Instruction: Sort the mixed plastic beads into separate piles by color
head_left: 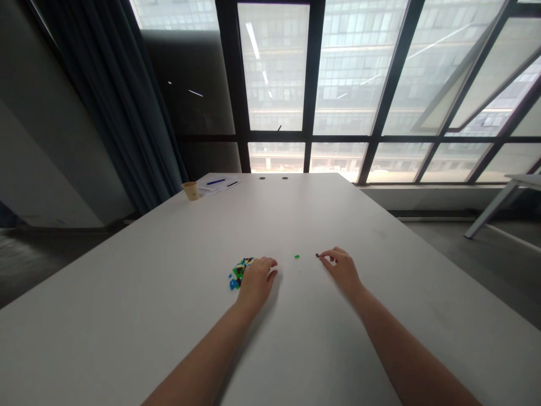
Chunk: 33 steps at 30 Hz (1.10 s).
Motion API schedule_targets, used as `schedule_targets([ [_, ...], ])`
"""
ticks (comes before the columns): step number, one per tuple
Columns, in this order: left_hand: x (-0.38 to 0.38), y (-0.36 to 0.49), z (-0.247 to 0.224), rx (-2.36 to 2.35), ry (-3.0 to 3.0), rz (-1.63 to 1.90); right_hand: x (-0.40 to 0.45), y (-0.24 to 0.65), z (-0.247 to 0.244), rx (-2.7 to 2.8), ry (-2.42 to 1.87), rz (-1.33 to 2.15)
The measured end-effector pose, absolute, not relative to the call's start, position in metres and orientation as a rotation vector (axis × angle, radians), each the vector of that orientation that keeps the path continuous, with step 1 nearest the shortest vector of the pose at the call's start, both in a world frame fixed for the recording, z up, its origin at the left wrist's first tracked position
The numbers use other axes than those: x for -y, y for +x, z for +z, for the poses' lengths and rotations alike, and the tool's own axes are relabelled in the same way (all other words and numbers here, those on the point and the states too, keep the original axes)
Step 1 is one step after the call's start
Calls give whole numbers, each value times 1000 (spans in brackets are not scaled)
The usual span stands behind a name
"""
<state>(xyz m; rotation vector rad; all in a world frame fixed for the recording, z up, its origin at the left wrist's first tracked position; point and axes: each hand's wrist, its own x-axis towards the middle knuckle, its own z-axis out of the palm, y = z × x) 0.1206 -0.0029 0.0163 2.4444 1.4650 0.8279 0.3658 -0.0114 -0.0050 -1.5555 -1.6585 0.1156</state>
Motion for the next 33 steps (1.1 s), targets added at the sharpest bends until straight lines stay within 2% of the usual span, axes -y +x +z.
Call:
schedule_targets([
  [4, -6, 113, 12, -1670, 2428, 603, -1, 386, -23, 1594, -1820, 89],
  [9, -7, 111, 9, -1759, 2397, 481, -6, 378, -29, 1611, -1904, 103],
  [16, -8, 110, 16, -1801, 2331, 425, -6, 381, -28, 1560, -1849, 99],
  [23, -14, 96, 20, -1736, 2179, 602, 6, 377, -17, 1514, -1737, 174],
  [27, -11, 97, 19, -1586, 2278, 528, 11, 370, -13, 1543, -1688, 203],
  [33, -9, 103, 17, -1668, 2294, 447, 12, 365, -13, 1571, -1661, 212],
])
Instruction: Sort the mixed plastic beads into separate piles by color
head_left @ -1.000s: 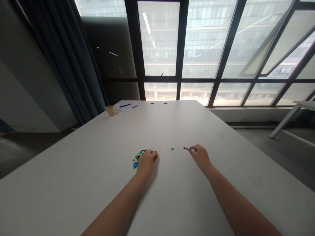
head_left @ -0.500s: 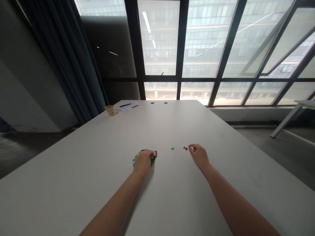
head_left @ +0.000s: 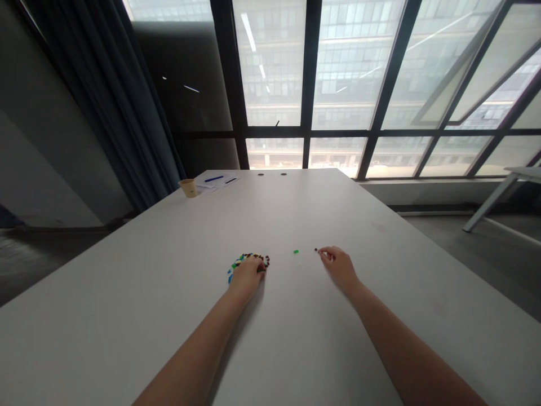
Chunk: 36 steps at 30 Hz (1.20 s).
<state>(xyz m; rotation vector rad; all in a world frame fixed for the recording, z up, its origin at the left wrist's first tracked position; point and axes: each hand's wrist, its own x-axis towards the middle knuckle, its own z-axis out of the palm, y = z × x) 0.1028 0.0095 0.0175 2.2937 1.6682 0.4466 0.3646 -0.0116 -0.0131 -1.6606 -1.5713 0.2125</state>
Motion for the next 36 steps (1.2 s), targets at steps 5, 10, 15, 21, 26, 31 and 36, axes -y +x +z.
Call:
schedule_targets([
  [5, -14, 103, 13, -1580, 2256, 610, 12, 364, -12, 1575, -1638, 221],
  [10, -17, 110, 9, -1280, 1971, 878, 15, 360, -8, 1610, -1577, 227],
  [15, -10, 125, 12, -1024, 1529, 947, 18, 354, -3, 1662, -1521, 220],
  [21, 1, 134, 16, -944, 1374, 958, 23, 341, 5, 1734, -1423, 231],
  [26, 5, 139, 14, -872, 1357, 961, 35, 326, 16, 1824, -1235, 273],
  [31, 10, 142, 17, -834, 1360, 969, 46, 312, 25, 1853, -1058, 312],
  [36, 13, 143, 15, -771, 1367, 965, 50, 306, 26, 1838, -995, 340],
])
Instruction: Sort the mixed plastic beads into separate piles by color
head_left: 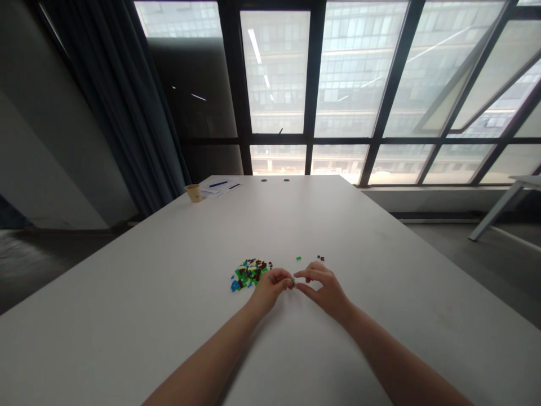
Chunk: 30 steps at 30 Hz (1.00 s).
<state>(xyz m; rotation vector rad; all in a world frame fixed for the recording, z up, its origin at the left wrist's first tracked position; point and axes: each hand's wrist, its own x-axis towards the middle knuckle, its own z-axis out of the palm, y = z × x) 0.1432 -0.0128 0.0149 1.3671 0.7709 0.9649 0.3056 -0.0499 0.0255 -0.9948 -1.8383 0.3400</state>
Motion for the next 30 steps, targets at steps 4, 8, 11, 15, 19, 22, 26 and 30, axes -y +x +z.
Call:
schedule_targets([
  [4, 13, 145, 9, -753, 1340, 949, 52, 303, 25, 1863, -990, 357],
  [8, 12, 145, 7, -751, 1325, 980, 53, 303, 27, 1859, -999, 364],
  [11, 13, 145, 7, -751, 1320, 984, 53, 303, 28, 1847, -1002, 369],
  [15, 14, 147, 8, -755, 1358, 971, 53, 303, 27, 1844, -996, 361],
  [19, 11, 146, 10, -864, 1523, 981, 49, 306, 22, 1843, -1049, 352],
  [22, 1, 134, 13, -1130, 1803, 993, 38, 315, 13, 1784, -1247, 324],
  [26, -16, 109, 16, -1512, 2142, 944, 13, 328, -3, 1707, -1561, 354],
  [30, -26, 94, 16, -1823, 2227, 855, -12, 332, -13, 1682, -1771, 380],
])
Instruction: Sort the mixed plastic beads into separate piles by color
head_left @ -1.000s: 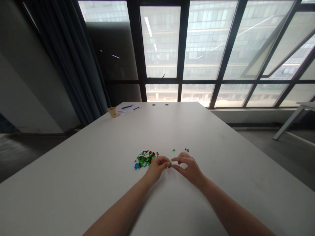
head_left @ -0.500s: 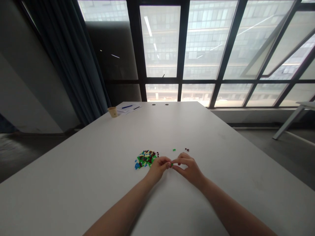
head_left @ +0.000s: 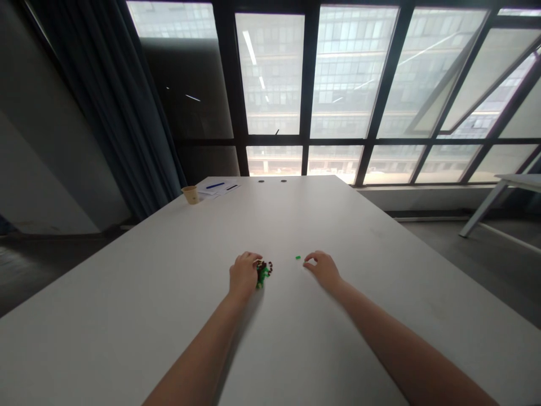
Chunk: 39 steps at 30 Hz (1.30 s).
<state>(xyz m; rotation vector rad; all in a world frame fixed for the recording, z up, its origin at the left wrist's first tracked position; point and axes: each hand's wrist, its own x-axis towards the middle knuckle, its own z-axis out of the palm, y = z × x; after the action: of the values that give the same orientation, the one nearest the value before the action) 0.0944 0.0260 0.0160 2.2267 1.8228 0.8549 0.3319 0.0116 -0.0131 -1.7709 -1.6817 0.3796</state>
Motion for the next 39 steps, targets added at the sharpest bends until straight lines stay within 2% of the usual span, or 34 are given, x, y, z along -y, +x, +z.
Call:
schedule_targets([
  [10, -26, 103, 5, -1647, 2381, 650, -31, 317, -23, 1534, -1934, 432],
  [16, -29, 104, -2, -1619, 2441, 552, -25, 325, -27, 1505, -1813, 439],
  [24, -30, 107, -5, -1601, 2470, 590, 4, 337, -19, 1412, -1644, 448],
  [39, -26, 109, 5, -1698, 2505, 425, 13, 339, -6, 1461, -1591, 504],
])
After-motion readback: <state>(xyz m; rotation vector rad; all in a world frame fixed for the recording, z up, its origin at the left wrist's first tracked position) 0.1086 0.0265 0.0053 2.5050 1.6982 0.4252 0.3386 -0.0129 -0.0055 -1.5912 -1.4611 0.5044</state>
